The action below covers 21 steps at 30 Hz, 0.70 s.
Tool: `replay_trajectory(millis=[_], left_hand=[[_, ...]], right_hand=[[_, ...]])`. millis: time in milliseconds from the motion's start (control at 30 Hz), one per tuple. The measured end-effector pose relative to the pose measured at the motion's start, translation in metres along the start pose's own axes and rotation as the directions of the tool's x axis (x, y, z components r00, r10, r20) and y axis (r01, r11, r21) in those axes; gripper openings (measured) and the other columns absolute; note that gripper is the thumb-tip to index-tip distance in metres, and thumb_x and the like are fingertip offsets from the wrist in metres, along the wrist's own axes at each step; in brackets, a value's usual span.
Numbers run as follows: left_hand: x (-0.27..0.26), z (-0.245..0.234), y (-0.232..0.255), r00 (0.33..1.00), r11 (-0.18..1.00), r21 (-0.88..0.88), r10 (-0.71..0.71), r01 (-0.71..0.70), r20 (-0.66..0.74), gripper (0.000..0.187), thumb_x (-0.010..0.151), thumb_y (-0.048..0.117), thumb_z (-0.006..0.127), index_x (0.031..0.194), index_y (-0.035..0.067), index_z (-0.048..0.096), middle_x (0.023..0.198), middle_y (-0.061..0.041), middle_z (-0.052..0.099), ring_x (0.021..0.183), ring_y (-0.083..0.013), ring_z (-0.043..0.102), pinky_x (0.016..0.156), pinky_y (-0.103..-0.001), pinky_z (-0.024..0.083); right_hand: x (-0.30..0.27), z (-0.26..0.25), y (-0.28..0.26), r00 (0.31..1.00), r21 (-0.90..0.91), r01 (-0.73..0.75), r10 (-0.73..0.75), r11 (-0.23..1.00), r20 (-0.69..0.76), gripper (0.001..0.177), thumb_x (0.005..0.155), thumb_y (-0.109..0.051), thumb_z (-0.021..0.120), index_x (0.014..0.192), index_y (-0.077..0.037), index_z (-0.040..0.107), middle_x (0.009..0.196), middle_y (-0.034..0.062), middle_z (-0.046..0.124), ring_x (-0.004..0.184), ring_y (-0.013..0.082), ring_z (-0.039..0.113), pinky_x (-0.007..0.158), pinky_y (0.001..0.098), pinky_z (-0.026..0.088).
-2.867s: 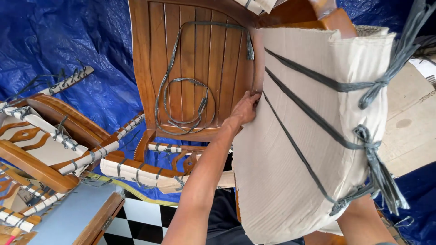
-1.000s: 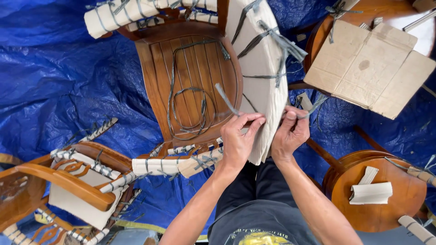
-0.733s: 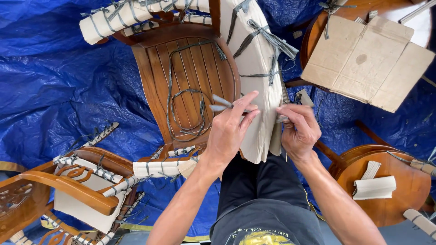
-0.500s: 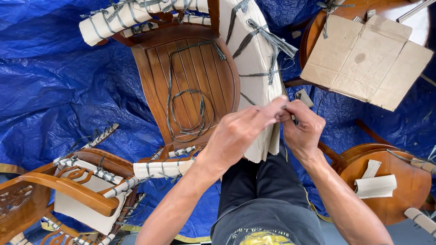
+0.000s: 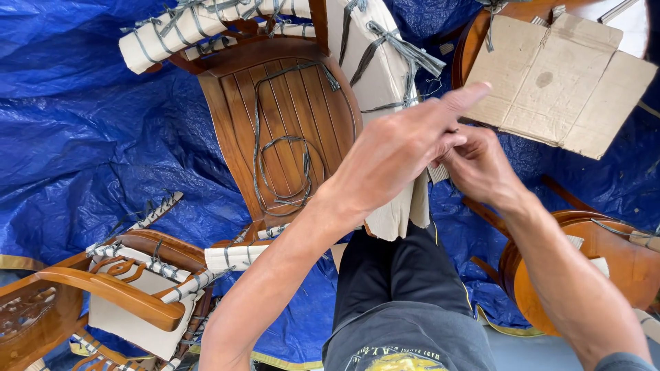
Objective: Wrapping wooden chairs with cardboard and securing them with plastic ties for protection during transport.
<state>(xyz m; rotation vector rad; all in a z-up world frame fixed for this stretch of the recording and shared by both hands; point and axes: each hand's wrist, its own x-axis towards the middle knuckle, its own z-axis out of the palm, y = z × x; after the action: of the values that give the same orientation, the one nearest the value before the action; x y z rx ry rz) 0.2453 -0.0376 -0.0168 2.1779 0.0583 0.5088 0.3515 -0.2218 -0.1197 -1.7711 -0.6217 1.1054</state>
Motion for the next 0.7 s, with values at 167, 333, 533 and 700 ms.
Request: replay_trajectory(millis=[167,333,533,700], left_hand=[[-0.009,-0.018,-0.009,0.953,0.943,-0.148,-0.284,0.298,0.108,0.026,0.106,0.013,0.064,0.132,0.014,0.06,0.109,-0.007,0.066,0.088,-0.0193,0.074,0.078,-0.033,0.06],[-0.024,-0.018,-0.014,0.917,0.941,0.025,-0.336,0.339,0.216,0.015,0.094,0.019,0.064,0.101,0.009,0.073,0.098,-0.008,0.059,0.092,-0.0267,0.067,0.078,-0.041,0.053],[-0.02,-0.017,-0.022,0.857,0.904,0.129,-0.428,0.408,0.289,0.016,0.083,0.024,0.067,0.084,0.009,0.072,0.093,-0.009,0.059,0.089,-0.0284,0.066,0.078,-0.043,0.052],[-0.015,-0.024,-0.027,0.826,0.864,0.108,-0.503,0.492,0.256,0.018,0.084,0.025,0.066,0.083,0.007,0.071,0.09,-0.008,0.061,0.082,-0.0279,0.066,0.075,-0.042,0.052]], right_hand=[[0.005,-0.011,-0.062,0.985,-0.011,0.141,-0.139,0.99,0.106,0.015,0.103,-0.011,0.063,0.106,-0.002,0.075,0.088,0.0038,0.069,0.075,0.0081,0.059,0.065,0.0267,0.052],[-0.004,-0.009,-0.082,0.951,-0.134,0.291,-0.271,0.947,0.152,0.01,0.095,-0.006,0.07,0.102,-0.001,0.076,0.095,0.0052,0.072,0.079,0.0112,0.065,0.065,0.0273,0.053],[-0.005,-0.005,-0.087,0.894,-0.304,0.446,-0.435,0.842,0.107,0.027,0.082,0.007,0.073,0.106,-0.004,0.076,0.107,0.008,0.075,0.099,0.0185,0.073,0.081,0.0296,0.06],[0.004,-0.003,-0.086,0.844,-0.464,0.502,-0.531,0.73,0.078,0.028,0.084,0.007,0.08,0.108,-0.007,0.076,0.105,0.0082,0.074,0.095,0.0229,0.071,0.08,0.0312,0.059]])
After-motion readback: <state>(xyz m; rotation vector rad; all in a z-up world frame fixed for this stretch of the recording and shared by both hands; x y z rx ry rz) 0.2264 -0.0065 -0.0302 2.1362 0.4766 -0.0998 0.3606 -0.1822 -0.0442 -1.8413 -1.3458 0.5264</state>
